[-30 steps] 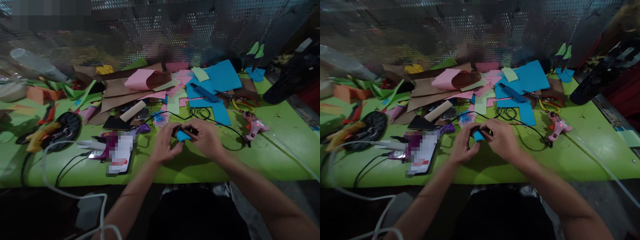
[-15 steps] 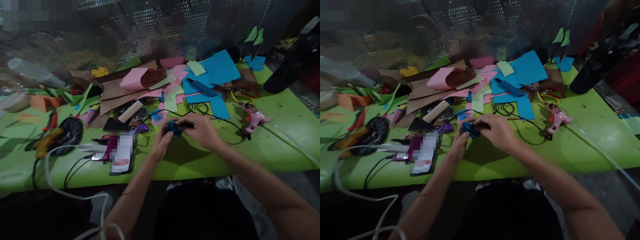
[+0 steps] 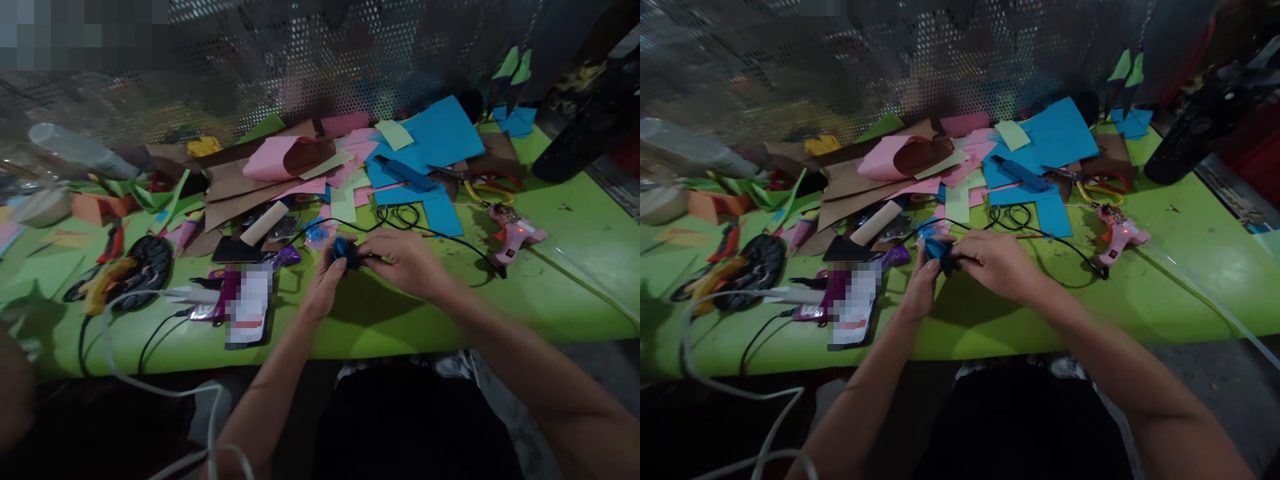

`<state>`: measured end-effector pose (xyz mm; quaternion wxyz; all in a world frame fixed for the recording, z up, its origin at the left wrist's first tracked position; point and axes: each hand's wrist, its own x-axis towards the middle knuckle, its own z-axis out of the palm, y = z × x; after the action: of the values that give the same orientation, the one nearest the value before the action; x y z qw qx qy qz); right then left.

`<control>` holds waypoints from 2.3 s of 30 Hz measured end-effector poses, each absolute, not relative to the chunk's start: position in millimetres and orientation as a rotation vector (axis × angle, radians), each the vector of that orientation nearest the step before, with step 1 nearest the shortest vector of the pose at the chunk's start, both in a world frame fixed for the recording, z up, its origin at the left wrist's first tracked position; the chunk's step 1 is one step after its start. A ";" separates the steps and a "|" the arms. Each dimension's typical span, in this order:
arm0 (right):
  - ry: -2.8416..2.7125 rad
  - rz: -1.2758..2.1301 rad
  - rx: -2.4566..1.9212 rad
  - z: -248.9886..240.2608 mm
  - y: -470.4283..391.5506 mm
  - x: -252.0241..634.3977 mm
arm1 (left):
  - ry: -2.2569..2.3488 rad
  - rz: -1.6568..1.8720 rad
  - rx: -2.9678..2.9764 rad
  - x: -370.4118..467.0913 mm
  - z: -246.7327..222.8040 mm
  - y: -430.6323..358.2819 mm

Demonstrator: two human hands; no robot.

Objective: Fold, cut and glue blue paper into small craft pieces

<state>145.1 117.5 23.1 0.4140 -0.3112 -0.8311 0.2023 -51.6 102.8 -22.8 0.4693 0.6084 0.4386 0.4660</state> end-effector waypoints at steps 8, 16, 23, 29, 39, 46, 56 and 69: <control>-2.163 0.449 -0.760 21.7 118.6 146.1 | 0.983 1.193 1.549 -49.4 -17.8 104.0; -2.145 0.511 -0.810 24.0 118.0 147.2 | 0.950 1.203 1.540 -49.2 -18.2 104.3; -2.130 0.537 -0.821 26.5 117.8 146.5 | 0.970 1.182 1.547 -49.1 -16.2 103.3; -2.171 0.494 -0.814 23.0 118.2 146.6 | 0.957 1.183 1.553 -48.5 -15.4 103.7; -2.191 0.486 -0.766 20.7 121.2 147.3 | 0.965 1.141 1.540 -48.5 -13.3 102.2; -2.165 0.585 -0.729 22.1 122.4 148.7 | 0.973 1.160 1.503 -49.1 -17.1 103.0; -2.222 0.576 -0.744 27.7 121.8 151.9 | 0.976 1.143 1.536 -50.3 -17.8 104.1; -2.237 0.438 -0.814 26.4 119.0 147.9 | 0.971 1.142 1.545 -48.1 -14.5 102.3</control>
<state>147.9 119.0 26.4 0.3529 -0.3146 -0.8648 0.1692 -48.1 102.3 -14.5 0.4747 0.6316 0.3969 0.4671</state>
